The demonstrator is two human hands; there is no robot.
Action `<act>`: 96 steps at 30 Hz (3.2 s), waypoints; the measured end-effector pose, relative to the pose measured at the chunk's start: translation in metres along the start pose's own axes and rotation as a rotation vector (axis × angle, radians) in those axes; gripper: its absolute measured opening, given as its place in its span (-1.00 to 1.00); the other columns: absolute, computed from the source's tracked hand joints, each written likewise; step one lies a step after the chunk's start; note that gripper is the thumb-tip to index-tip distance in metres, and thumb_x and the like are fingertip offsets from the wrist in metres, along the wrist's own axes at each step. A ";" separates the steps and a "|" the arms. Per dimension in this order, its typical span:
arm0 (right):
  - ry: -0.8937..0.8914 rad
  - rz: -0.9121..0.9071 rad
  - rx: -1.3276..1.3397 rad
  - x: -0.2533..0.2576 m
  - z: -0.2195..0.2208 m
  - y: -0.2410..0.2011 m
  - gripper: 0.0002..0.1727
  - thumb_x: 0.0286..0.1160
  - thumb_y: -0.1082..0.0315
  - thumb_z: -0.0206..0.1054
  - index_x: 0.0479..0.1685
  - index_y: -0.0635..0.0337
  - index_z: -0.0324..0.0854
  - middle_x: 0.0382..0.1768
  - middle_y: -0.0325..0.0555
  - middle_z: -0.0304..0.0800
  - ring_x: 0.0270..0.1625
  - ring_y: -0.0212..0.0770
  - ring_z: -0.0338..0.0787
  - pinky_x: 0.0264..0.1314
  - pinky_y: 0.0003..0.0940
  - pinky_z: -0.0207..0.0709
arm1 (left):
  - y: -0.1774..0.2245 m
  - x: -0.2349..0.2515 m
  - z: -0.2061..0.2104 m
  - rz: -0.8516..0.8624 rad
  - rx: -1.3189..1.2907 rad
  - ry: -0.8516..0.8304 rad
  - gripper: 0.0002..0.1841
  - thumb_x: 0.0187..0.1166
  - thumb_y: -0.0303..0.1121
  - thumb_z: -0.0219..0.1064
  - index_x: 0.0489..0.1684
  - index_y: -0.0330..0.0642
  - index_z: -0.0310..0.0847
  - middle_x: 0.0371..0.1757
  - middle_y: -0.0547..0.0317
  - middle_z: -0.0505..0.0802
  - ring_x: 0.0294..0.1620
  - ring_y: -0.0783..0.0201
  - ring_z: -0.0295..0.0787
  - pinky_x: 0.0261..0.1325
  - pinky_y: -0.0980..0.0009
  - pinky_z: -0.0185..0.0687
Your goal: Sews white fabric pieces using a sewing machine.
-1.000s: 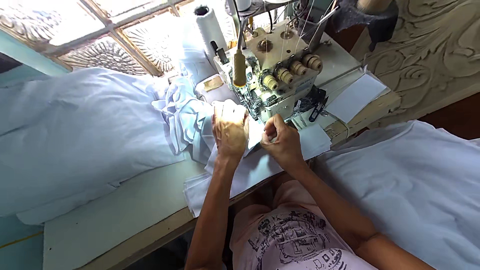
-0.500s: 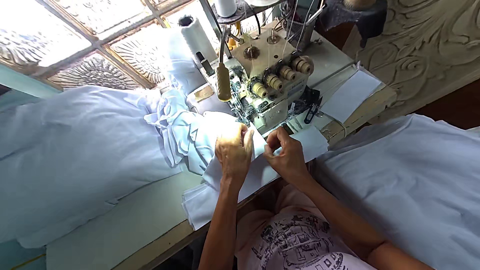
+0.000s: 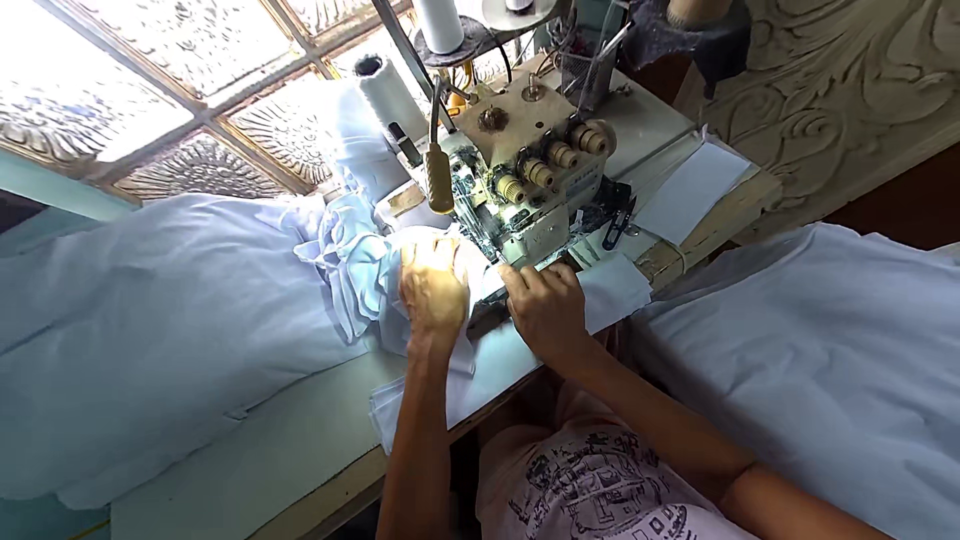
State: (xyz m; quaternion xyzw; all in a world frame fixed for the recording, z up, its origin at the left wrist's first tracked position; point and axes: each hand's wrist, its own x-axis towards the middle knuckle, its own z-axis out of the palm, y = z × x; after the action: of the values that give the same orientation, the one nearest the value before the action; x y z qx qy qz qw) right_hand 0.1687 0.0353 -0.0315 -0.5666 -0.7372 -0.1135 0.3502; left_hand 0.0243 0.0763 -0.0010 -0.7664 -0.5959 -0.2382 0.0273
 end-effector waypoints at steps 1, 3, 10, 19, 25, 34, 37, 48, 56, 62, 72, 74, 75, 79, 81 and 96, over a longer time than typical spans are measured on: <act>-0.009 -0.004 -0.013 -0.001 0.000 0.000 -0.71 0.31 0.48 0.43 0.03 0.23 0.86 -0.56 -0.03 0.73 -0.53 -0.02 0.72 -0.17 -0.07 0.57 | -0.005 0.006 0.000 -0.026 0.006 -0.006 -0.72 0.70 -0.44 0.18 0.16 -0.38 0.75 0.23 -0.32 0.77 0.32 -0.37 0.65 0.31 -0.23 0.53; -0.037 -0.012 -0.005 -0.005 -0.004 0.001 -0.67 0.29 0.48 0.43 0.07 0.25 0.85 -0.56 -0.03 0.76 -0.52 -0.02 0.75 -0.10 -0.03 0.60 | -0.017 0.021 0.002 -0.092 0.007 -0.006 -0.70 0.70 -0.44 0.16 0.12 -0.41 0.77 0.22 -0.35 0.78 0.33 -0.39 0.64 0.34 -0.28 0.46; -0.199 0.078 0.231 -0.030 -0.041 0.034 -0.81 0.41 0.48 0.35 -0.14 0.25 0.87 -0.27 0.05 0.90 -0.22 0.09 0.89 0.04 0.14 0.67 | -0.070 0.014 0.009 -0.044 0.047 0.131 -0.62 0.79 -0.36 0.01 0.25 -0.41 0.70 0.37 -0.32 0.75 0.49 -0.36 0.56 0.56 -0.23 0.32; -0.341 0.536 0.081 -0.037 -0.055 0.121 -0.59 0.58 0.14 0.45 0.07 0.39 0.70 0.07 0.40 0.74 0.10 0.45 0.74 0.06 0.45 0.49 | -0.095 -0.032 0.024 0.009 0.005 0.092 -0.44 0.63 -0.59 0.06 0.69 -0.42 0.30 0.70 -0.28 0.47 0.78 -0.30 0.23 0.73 -0.28 0.03; -0.415 0.603 0.126 -0.034 -0.051 0.126 -0.68 0.54 0.20 0.50 -0.05 0.35 0.74 0.01 0.37 0.75 0.00 0.41 0.75 -0.05 0.44 0.48 | -0.077 -0.048 -0.044 -0.268 -0.349 0.128 -0.47 0.59 -0.51 0.31 0.56 -0.48 0.38 0.32 -0.33 0.76 0.36 -0.07 0.73 0.42 0.06 0.61; -0.476 0.626 0.246 -0.033 -0.051 0.140 -0.74 0.60 0.30 0.44 0.02 0.34 0.69 -0.11 0.29 0.75 -0.08 0.31 0.74 -0.07 0.35 0.50 | -0.075 -0.142 -0.062 -0.312 -0.331 -0.406 -0.87 0.51 -0.57 0.40 -0.10 -0.39 0.82 -0.12 -0.12 0.83 -0.19 0.13 0.79 -0.05 0.20 0.73; -0.433 0.611 0.279 -0.037 -0.052 0.142 -0.78 0.56 0.34 0.46 -0.02 0.32 0.69 -0.19 0.24 0.76 -0.17 0.26 0.75 -0.14 0.32 0.52 | -0.076 -0.151 -0.058 -0.333 -0.308 -0.420 -0.83 0.44 -0.63 0.40 -0.08 -0.41 0.80 -0.08 -0.17 0.81 -0.21 0.12 0.77 -0.08 0.23 0.71; -0.253 0.653 0.282 -0.042 -0.059 0.164 -0.78 0.63 0.33 0.36 0.01 0.35 0.66 -0.22 0.23 0.73 -0.23 0.19 0.72 -0.17 0.23 0.53 | -0.085 -0.162 -0.064 -0.406 -0.335 -0.343 -0.76 0.34 -0.70 0.42 -0.04 -0.45 0.75 0.00 -0.21 0.75 -0.20 0.17 0.78 -0.11 0.34 0.73; -0.030 0.783 0.109 -0.039 -0.077 0.190 -0.62 0.69 0.26 0.22 0.20 0.46 0.56 -0.03 0.40 0.71 0.01 0.34 0.72 0.07 0.33 0.49 | -0.098 -0.164 -0.062 -0.441 -0.331 -0.337 -0.66 0.36 -0.66 0.49 0.13 -0.37 0.76 0.15 -0.19 0.72 -0.23 0.20 0.69 -0.18 0.32 0.64; 0.148 0.745 0.516 -0.029 -0.098 0.183 -0.73 0.70 0.33 0.12 0.16 0.36 0.42 -0.01 -0.11 0.60 -0.12 -0.41 0.65 0.01 -0.40 0.60 | -0.099 -0.168 -0.060 -0.408 -0.393 -0.287 -0.81 0.31 -0.70 0.52 -0.17 -0.41 0.74 0.18 -0.18 0.71 -0.18 0.19 0.74 -0.15 0.29 0.71; 0.285 0.675 0.924 -0.009 -0.136 0.150 -0.84 0.70 0.49 0.03 -0.04 -0.05 0.36 -0.20 -0.52 0.67 -0.22 -0.58 0.75 -0.10 -0.60 0.70 | -0.103 -0.182 -0.054 -0.426 -0.471 -0.127 -0.87 0.29 -0.68 0.54 -0.35 -0.45 0.69 0.16 -0.18 0.72 -0.14 0.27 0.75 -0.09 0.38 0.74; 0.166 0.690 0.750 -0.011 -0.129 0.148 -0.87 0.63 0.43 0.17 0.00 0.02 0.37 -0.25 -0.51 0.49 -0.31 -0.64 0.60 -0.18 -0.61 0.61 | -0.107 -0.188 -0.057 -0.495 -0.634 -0.101 -0.96 0.41 -0.65 0.44 -0.30 -0.43 0.71 0.17 -0.05 0.71 -0.15 0.42 0.75 -0.10 0.51 0.75; 0.083 0.677 0.655 -0.013 -0.124 0.149 -0.82 0.59 0.40 0.23 0.05 0.14 0.40 -0.22 -0.40 0.46 -0.28 -0.60 0.55 -0.15 -0.57 0.56 | -0.111 -0.192 -0.059 -0.525 -0.736 -0.086 -0.97 0.47 -0.63 0.38 -0.26 -0.41 0.72 0.19 0.01 0.71 -0.11 0.44 0.78 -0.08 0.51 0.80; -0.255 0.612 0.486 -0.017 -0.101 0.134 -0.68 0.50 0.41 0.45 0.05 0.44 0.51 -0.16 0.11 0.68 -0.17 -0.16 0.68 -0.04 -0.10 0.61 | -0.134 -0.215 -0.076 -0.579 -0.995 0.072 -0.82 0.65 -0.40 0.19 -0.18 0.00 0.76 0.09 0.43 0.86 0.05 0.50 0.80 0.12 0.46 0.76; -0.366 0.551 0.520 -0.018 -0.087 0.112 -0.72 0.42 0.45 0.52 -0.06 0.44 0.57 -0.24 0.14 0.72 -0.25 -0.08 0.70 -0.11 -0.03 0.61 | -0.149 -0.226 -0.097 -0.622 -1.035 0.218 -0.75 0.77 -0.34 0.10 -0.15 0.15 0.75 -0.14 0.60 0.88 -0.11 0.62 0.79 0.04 0.57 0.75; -0.379 0.108 0.634 -0.043 -0.036 0.008 -0.67 0.41 0.67 0.34 0.08 0.24 0.86 0.14 0.15 0.84 -0.01 -0.01 0.88 -0.03 -0.12 0.75 | -0.025 -0.126 -0.099 0.082 -0.922 -0.038 -0.84 0.50 -0.46 0.38 -0.04 -0.16 0.77 -0.08 0.46 0.87 -0.16 0.69 0.77 -0.05 0.69 0.74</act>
State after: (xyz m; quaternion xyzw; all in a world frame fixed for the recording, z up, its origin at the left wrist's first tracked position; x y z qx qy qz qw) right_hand 0.1948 -0.0148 -0.0349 -0.4790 -0.7565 0.2461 0.3711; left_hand -0.0538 -0.0618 0.0302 -0.7259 -0.3971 -0.4629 -0.3181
